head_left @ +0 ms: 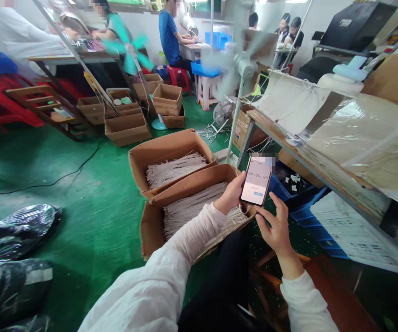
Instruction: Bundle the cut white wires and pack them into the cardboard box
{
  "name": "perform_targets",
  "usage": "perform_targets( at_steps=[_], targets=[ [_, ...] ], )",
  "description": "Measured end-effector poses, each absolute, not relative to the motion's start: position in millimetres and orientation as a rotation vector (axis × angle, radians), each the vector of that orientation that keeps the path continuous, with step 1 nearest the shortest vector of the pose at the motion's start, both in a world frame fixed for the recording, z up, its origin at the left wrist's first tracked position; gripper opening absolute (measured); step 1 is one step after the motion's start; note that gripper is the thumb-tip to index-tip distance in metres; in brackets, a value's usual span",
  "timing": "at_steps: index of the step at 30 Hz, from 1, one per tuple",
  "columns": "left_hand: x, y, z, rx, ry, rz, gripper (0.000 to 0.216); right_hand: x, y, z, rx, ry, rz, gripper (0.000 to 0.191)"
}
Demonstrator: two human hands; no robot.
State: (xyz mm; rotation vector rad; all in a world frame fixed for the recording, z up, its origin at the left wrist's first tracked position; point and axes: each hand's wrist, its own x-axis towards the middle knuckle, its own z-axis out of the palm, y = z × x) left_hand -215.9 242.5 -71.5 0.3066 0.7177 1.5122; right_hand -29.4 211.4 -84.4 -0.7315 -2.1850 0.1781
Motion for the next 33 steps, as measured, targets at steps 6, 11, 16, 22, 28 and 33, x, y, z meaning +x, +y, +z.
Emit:
perform_targets(
  at_steps=[6,11,16,22,28,33],
  targets=[
    [-215.3,242.3,-71.5,0.305,0.73,1.505,0.04,-29.4,211.3,-82.6,-0.72,-2.183,0.164,0.022],
    [-214.8,241.4,-68.3,0.297,0.719,1.504,0.039,-29.2,212.1,-82.8,-0.696,-2.193,0.156,0.023],
    [-214.6,241.1,-67.6,0.279,0.7,1.496,0.036,-30.8,214.5,-82.7,-0.681,-2.205,0.128,0.024],
    [-214.4,240.3,-68.7,0.288,0.7,1.484,0.038,-31.8,217.5,-81.1,-0.669,-2.216,0.11,0.022],
    [-215.4,240.6,-67.8,0.277,0.703,1.48,0.038,-31.2,217.9,-79.6,-0.742,-2.182,0.117,0.033],
    [-215.6,241.4,-67.1,0.27,0.706,1.479,0.037,-31.0,218.2,-79.9,-0.818,-2.07,0.231,0.049]
  ],
)
